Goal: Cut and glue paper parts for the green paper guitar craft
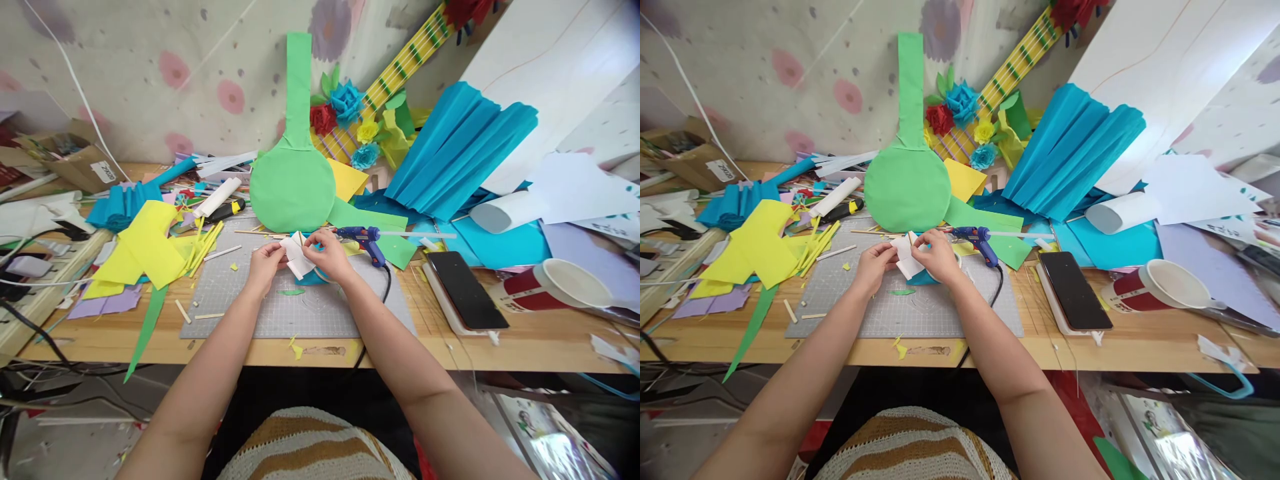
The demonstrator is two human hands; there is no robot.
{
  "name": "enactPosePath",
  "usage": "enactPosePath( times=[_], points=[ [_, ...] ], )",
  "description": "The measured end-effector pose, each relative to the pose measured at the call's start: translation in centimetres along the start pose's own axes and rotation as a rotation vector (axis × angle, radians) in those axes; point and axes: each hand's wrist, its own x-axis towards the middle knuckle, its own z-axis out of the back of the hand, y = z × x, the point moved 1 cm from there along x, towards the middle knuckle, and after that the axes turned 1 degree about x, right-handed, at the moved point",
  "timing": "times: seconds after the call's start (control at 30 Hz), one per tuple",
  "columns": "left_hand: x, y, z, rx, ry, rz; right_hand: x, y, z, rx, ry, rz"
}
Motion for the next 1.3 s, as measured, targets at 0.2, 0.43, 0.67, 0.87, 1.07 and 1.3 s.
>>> enactPosePath(
  times=[0.2, 0.43, 0.67, 0.87, 1.07, 1.3],
  points=[
    [-0.3, -0.1, -0.2, 0.009, 0.062, 0.028, -0.3, -0.1, -1.0, -0.016, 0.065, 0.032],
    [-0.6, -0.1, -0.1, 0.009, 0.086, 0.044, -0.4, -0.2, -1.4, -0.083, 0.08, 0.032],
    [-0.4, 0.2, -0.1, 0.066, 0.117, 0.016, -0.5, 0.3, -1.3, -0.158, 0.081, 0.13],
    [-0.5, 0.1, -0.3, 0.055, 0.089, -0.005, -0.7, 0.6, -1.3, -0.248, 0.057, 0.154],
    [-0.8, 0.0, -0.6, 0.093, 0.14, -0.049, -0.8, 1.1, -1.5, -0.378, 0.066, 0.185],
    [-0.6, 0.1, -0.7, 0.095, 0.12, -0.021, -0.9, 0.7, -1.6, -0.328, 0.051, 0.187]
  ],
)
